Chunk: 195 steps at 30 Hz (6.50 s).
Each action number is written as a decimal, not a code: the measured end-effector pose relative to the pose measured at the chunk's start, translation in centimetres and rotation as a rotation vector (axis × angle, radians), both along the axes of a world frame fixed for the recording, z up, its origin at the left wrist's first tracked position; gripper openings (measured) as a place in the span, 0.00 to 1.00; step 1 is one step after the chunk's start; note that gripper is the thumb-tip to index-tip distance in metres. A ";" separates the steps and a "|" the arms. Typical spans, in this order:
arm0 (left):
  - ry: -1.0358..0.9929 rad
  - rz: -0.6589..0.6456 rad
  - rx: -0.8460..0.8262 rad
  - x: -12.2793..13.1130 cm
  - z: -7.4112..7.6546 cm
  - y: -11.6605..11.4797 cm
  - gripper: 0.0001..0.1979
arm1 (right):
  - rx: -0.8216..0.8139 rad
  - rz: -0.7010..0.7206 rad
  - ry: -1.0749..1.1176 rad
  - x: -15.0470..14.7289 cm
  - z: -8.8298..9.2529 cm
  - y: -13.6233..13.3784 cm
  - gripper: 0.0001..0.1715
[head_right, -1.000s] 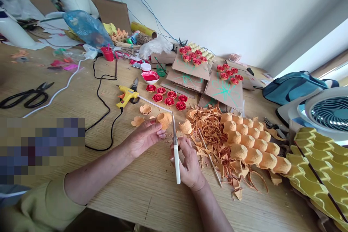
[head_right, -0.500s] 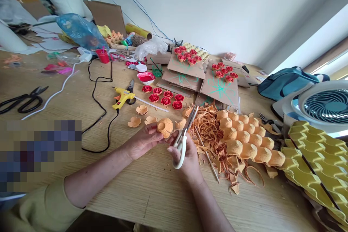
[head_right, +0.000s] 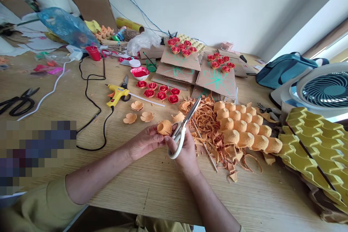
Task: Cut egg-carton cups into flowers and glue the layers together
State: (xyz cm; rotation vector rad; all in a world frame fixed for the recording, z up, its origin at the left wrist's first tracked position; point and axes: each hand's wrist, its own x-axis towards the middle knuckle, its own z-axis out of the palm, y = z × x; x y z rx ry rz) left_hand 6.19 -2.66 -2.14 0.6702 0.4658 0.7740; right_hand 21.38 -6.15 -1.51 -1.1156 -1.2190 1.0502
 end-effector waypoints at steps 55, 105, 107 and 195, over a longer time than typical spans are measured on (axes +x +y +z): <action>0.018 0.191 0.110 -2.2 1.3 1.7 0.13 | 0.408 0.281 -0.887 2.5 0.6 0.2 0.12; -0.026 0.111 0.127 -2.6 1.8 1.5 0.14 | 0.525 0.274 -0.765 2.0 0.7 -0.3 0.15; -0.047 0.106 0.144 -2.7 1.7 1.6 0.13 | 0.526 0.266 -0.753 2.0 0.5 -0.2 0.15; 0.416 0.498 0.459 -2.5 0.5 2.9 0.08 | 0.319 0.048 -1.234 2.4 0.3 0.5 0.09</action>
